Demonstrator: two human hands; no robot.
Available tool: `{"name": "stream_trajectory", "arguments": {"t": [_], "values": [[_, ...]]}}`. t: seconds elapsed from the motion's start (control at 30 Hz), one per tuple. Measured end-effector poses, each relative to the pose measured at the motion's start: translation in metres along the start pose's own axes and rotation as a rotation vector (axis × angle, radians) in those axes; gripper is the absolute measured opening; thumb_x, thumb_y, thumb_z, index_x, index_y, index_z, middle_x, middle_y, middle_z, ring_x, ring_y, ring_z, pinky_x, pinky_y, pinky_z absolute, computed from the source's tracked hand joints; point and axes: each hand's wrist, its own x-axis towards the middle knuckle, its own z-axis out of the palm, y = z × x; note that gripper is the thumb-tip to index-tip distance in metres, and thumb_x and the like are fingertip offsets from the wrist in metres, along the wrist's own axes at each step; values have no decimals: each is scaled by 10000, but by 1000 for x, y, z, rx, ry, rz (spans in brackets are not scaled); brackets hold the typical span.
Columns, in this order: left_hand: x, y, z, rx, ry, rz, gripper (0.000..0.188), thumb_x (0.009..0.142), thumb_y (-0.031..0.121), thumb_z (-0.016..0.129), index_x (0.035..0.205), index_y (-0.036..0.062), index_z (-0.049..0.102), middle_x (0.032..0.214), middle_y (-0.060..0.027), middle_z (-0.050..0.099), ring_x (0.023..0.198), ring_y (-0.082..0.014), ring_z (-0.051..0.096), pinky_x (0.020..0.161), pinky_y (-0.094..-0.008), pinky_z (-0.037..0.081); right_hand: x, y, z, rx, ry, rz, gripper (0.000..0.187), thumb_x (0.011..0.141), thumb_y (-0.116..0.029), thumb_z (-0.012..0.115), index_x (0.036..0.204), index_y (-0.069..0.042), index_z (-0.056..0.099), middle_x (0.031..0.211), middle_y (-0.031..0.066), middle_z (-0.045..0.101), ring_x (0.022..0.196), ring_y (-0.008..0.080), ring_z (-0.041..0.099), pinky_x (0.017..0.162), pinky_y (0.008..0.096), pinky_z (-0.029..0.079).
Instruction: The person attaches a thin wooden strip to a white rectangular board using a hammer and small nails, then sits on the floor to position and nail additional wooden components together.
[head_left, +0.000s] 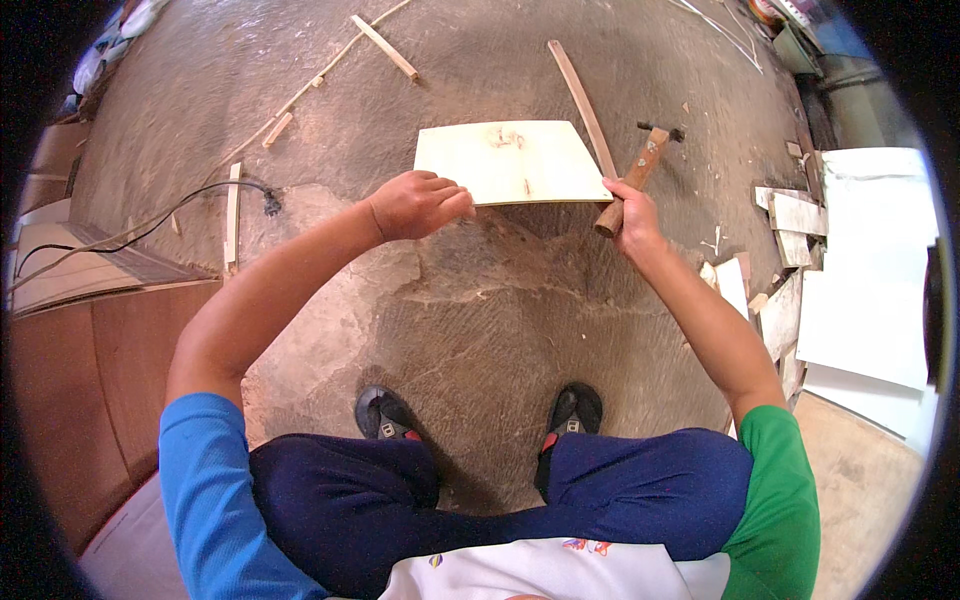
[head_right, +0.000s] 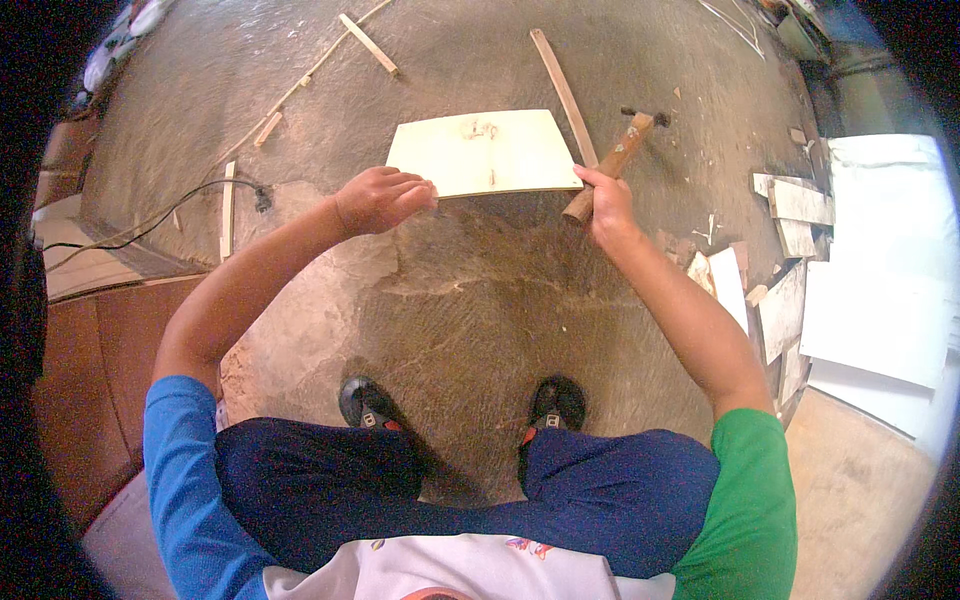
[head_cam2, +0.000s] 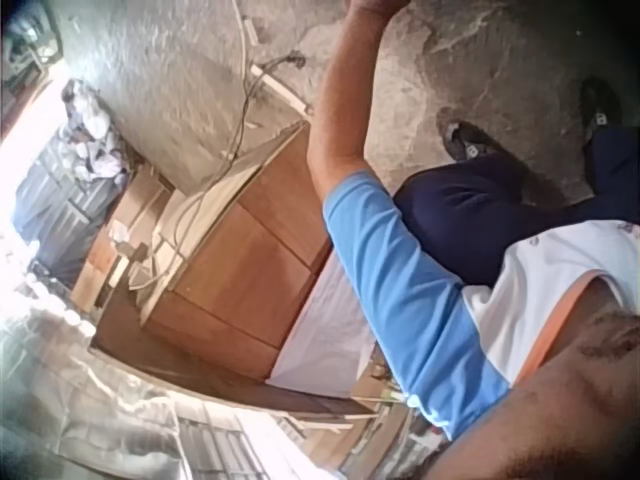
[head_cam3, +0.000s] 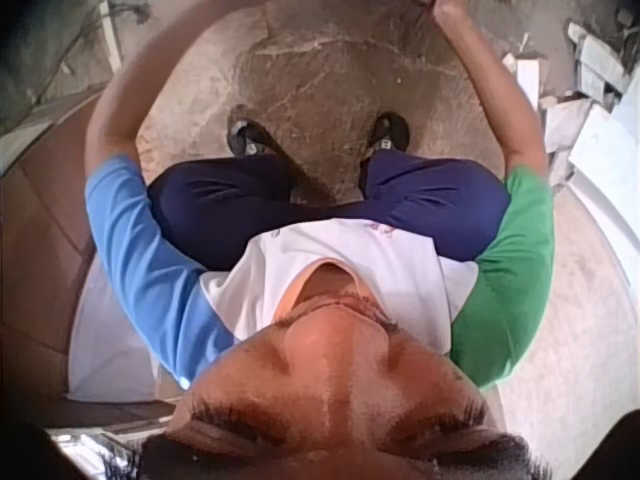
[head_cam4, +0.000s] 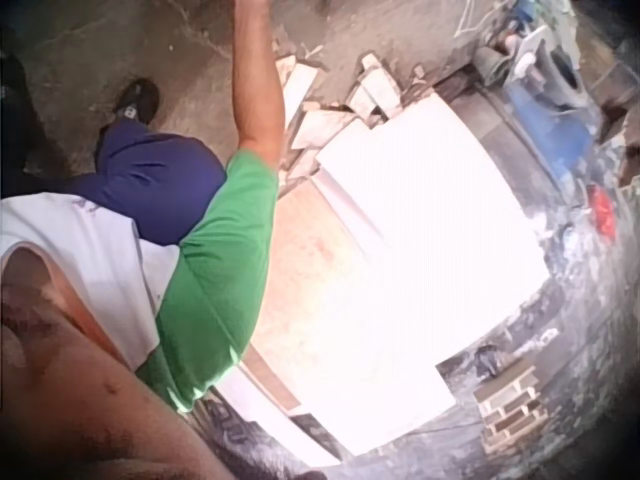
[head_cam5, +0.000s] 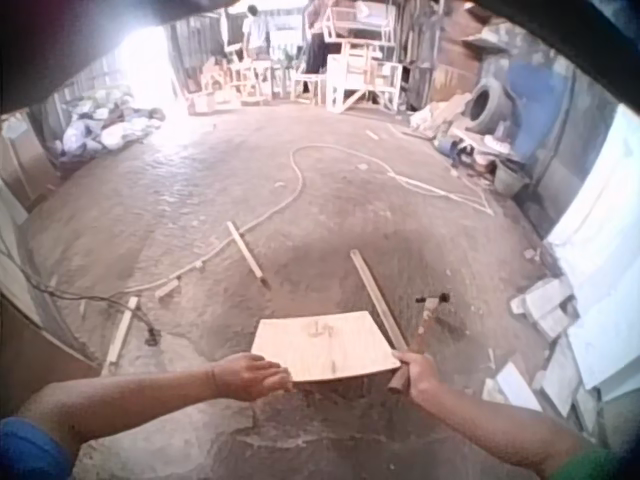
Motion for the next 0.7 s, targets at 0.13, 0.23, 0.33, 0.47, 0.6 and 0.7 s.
{"name": "stream_trajectory", "arguments": {"t": [0.13, 0.23, 0.33, 0.47, 0.6, 0.7], "values": [[-2, 15, -1, -207, -15, -395, 107, 881, 141, 622, 871, 49, 570, 793, -86, 685, 707, -206, 680, 594, -304, 529, 3, 6, 0, -100, 65, -69, 232, 791, -53, 705, 952, -12, 543, 863, 62, 603, 789, 171, 589, 691, 333, 480], [-10, 27, 8, -479, 233, -807, 194, 897, 179, 643, 846, 6, 570, 638, -80, 628, 537, -143, 601, 499, -287, 473, 11, 11, -7, -189, -16, -108, 255, 796, -33, 691, 980, 13, 520, 891, 94, 623, 802, 181, 611, 701, 330, 499], [-17, 30, 9, -724, 297, -1228, 170, 901, 143, 642, 843, -6, 586, 662, -70, 646, 562, -98, 590, 509, -256, 462, 26, 17, -15, -272, -64, -136, 274, 808, -7, 660, 1012, 56, 489, 970, 149, 640, 863, 210, 640, 745, 331, 532], [-37, 30, 17, -879, 220, -1440, 159, 899, 131, 635, 869, -18, 589, 747, -101, 668, 670, -143, 656, 599, -270, 545, 32, 27, -12, -211, -15, -141, 343, 783, 20, 655, 1045, 150, 477, 1044, 209, 643, 873, 247, 659, 791, 322, 549], [-57, 28, 33, -1013, 238, -1455, 133, 868, 66, 654, 843, -43, 581, 755, -114, 675, 661, -150, 661, 611, -280, 561, 34, 23, -11, -220, -52, -122, 316, 789, 48, 634, 1041, 141, 466, 1029, 208, 642, 905, 254, 661, 808, 325, 565], [-65, 28, 45, -1022, 186, -1444, 112, 852, 48, 657, 858, -39, 586, 771, -117, 678, 675, -152, 664, 614, -274, 558, 35, 25, -18, -211, -53, -104, 304, 793, 45, 637, 1038, 120, 474, 1015, 201, 644, 897, 252, 663, 794, 326, 564]]}}
